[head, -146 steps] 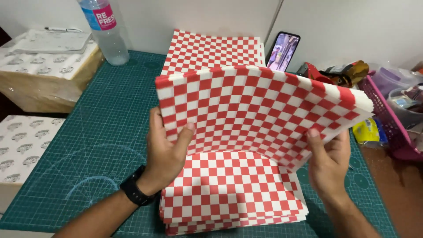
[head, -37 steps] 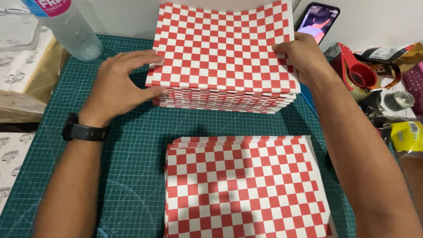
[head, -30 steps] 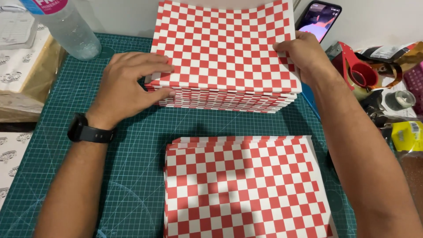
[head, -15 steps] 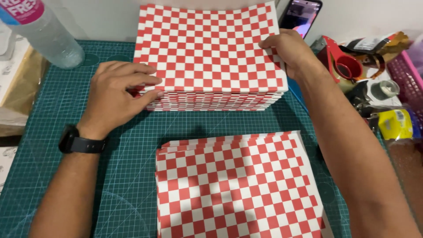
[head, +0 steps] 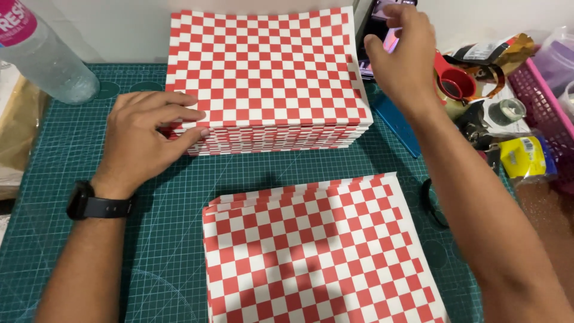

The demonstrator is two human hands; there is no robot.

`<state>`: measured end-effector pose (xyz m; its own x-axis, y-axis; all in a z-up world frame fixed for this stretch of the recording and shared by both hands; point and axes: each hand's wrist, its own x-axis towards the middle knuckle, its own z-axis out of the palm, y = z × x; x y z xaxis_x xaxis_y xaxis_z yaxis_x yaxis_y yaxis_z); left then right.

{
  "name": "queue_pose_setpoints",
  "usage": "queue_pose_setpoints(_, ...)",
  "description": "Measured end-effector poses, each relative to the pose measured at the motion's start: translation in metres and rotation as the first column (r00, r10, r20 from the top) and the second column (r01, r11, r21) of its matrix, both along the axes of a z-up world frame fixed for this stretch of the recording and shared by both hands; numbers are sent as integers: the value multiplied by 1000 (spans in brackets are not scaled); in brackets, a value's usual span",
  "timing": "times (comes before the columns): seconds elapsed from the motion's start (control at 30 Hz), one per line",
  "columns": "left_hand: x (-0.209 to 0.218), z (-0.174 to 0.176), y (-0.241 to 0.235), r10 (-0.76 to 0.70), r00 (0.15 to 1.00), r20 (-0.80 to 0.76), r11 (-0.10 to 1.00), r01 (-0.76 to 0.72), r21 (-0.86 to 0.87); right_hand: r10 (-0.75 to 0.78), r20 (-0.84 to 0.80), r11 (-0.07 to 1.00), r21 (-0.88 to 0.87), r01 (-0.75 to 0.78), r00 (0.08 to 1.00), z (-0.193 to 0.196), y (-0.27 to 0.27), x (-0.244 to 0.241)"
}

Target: Folding individual checkered paper sheets and stacking them on a workspace.

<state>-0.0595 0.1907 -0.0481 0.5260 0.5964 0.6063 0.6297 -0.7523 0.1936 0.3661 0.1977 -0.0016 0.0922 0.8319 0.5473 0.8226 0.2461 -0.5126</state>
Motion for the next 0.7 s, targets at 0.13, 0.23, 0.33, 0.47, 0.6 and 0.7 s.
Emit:
queue_pose_setpoints(0.13, 0, -2, 2, 1, 1000, 3, 1000, -1, -10, 317, 262, 943, 10, -331, 911, -1, -54, -12)
queue_pose_setpoints(0.23, -1, -2, 3, 1, 1000, -5, 1000, -1, -18, 400, 553, 860, 48, -507, 731, -14, -66, -18)
queue_pose_setpoints(0.33, -1, -3, 3, -2, 1000, -3, 1000, 2, -21, 361, 615, 861, 68, -503, 701, -23, -68, -18)
queue_pose_setpoints(0.47, 2, 1, 1, 4, 1000, -7, 1000, -4, -17, 435, 522, 843, 48, -535, 733, -26, -62, -17)
queue_pose_setpoints(0.6, 2, 2, -3, 17, 1000, 9, 999, -17, -48, 424, 489, 847, 83, -525, 762, -28, -68, -22)
queue_pose_setpoints(0.7, 9, 9, -5, -8, 999, 53, 998, 11, -58, 399, 456, 855, 129, -503, 795, -29, -70, -23)
